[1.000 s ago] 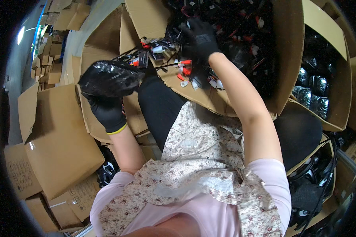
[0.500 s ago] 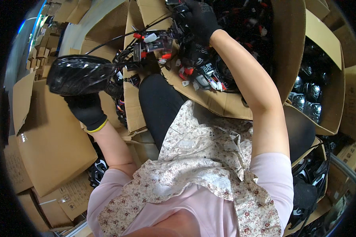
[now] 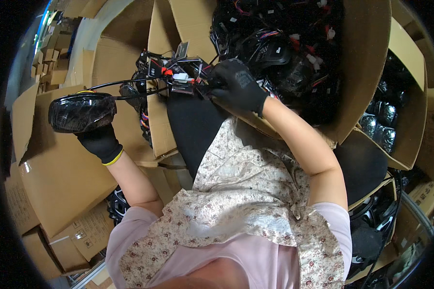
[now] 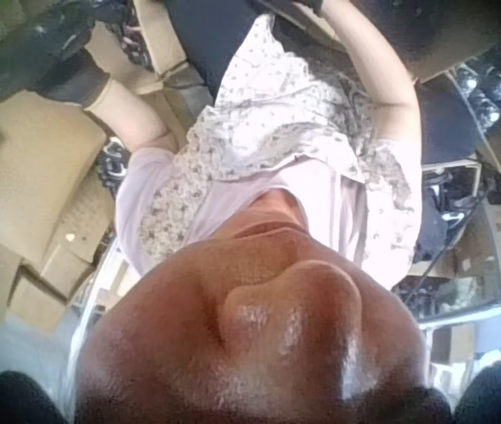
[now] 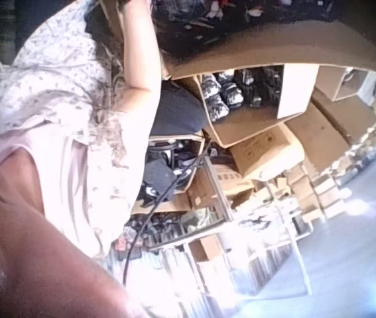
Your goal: Inspecting and sorting digital speedometer displays for electric scooters or motorcycles.
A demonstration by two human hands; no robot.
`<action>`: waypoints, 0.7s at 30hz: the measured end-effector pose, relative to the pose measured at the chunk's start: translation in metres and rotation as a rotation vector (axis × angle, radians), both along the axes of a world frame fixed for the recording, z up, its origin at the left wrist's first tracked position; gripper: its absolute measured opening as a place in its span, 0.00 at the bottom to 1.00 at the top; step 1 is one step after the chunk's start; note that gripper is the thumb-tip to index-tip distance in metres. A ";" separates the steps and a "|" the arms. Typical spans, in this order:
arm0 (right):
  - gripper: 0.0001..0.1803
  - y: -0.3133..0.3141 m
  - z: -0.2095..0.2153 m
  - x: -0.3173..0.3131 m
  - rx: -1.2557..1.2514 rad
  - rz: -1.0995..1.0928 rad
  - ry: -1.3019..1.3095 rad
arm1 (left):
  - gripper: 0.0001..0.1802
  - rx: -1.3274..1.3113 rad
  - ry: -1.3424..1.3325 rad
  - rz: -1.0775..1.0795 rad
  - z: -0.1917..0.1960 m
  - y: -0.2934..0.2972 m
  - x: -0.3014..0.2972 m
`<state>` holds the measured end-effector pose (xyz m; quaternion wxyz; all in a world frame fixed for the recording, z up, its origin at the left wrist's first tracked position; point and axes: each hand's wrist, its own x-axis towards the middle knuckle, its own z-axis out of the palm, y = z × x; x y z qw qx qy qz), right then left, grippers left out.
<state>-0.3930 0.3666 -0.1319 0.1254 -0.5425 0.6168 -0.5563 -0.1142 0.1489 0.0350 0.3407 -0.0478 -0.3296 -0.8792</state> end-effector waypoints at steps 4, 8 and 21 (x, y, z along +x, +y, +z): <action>0.12 0.022 0.003 -0.007 0.100 0.172 -0.347 | 0.27 0.049 0.020 0.057 0.001 -0.006 0.011; 0.08 0.019 0.035 -0.033 -0.117 -0.101 -0.679 | 0.26 -0.008 0.026 -0.014 0.006 -0.012 0.003; 0.05 -0.053 0.105 -0.034 -0.341 -0.210 -0.158 | 0.22 -0.071 -0.120 -0.033 0.047 -0.060 0.009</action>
